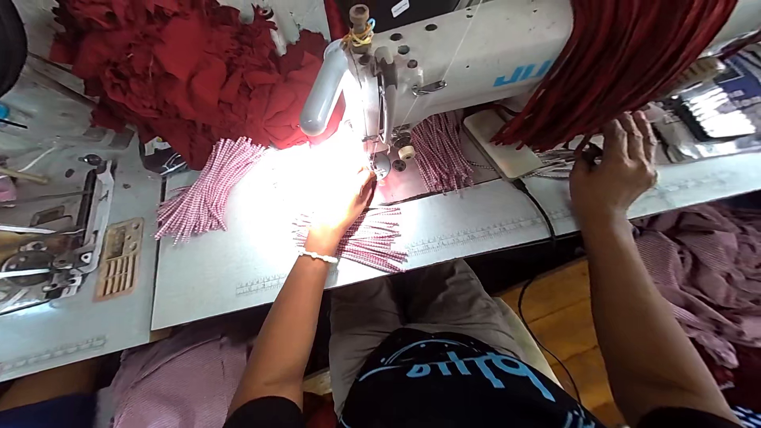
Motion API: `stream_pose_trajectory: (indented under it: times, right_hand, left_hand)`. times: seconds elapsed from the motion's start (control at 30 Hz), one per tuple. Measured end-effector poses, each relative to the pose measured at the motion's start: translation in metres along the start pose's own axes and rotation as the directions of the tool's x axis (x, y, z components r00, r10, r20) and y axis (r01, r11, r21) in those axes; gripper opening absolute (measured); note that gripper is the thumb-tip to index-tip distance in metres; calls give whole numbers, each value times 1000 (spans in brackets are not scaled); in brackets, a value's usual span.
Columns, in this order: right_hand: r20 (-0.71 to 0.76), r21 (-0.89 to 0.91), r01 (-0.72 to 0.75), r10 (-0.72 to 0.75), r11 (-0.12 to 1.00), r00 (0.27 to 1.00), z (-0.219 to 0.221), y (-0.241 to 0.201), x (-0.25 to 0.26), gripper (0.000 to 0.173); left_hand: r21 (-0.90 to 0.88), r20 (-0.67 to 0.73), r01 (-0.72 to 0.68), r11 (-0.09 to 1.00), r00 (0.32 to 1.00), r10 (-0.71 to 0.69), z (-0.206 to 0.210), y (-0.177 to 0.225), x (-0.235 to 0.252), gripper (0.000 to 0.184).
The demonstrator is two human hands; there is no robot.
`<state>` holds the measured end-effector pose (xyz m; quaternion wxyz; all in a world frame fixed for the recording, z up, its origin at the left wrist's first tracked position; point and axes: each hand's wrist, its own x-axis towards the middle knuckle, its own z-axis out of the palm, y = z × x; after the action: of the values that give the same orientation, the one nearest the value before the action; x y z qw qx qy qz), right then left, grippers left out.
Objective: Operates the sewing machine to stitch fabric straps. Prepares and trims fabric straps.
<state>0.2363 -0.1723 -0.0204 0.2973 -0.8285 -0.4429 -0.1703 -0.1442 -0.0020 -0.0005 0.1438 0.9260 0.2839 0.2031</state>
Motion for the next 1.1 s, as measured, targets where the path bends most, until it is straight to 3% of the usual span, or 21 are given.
stream_pose_trajectory:
  times: [0.1,0.2,0.3,0.4,0.57,0.77,0.93,1.1]
  right_hand:
    - [-1,-5,12,-12,1000,1000,0,1,-1,46]
    - [3,-17,15,-15,1000,1000,1,2,-3,46]
    - [3,-15,20,-20,1000,1000,1,3,-3,46]
    - [14,-4,21,-21,1000,1000,-1,2,-2,46]
    - [22,-7,9,-9,1000,1000,-3,-1,-3,47]
    - [19,-5,20,-20,1000,1000,-4,-2,-3,47]
    - [16,-16,19,-19,1000,1000,-2,1,-3,48]
    - [14,-13,15,-15,1000,1000,-2,-1,-4,49]
  left_hand:
    - [50,3,36,998,999,-37,-6,9,-8,20]
    - [77,3,-5,997,1000,5,5,-11,-4,26]
    - [26,72,78,997,994,-79,-5,-4,-8,35]
    - [64,108,45,997,993,-52,3,-15,-3,41]
    - [71,114,107,992,987,-114,-7,-6,0,37]
    - [113,80,80,990,993,-90,-3,-7,0,33]
    - [223,86,-34,974,996,15,5,-8,3,31]
    - [203,141,32,979,988,-61,6,-7,2,40]
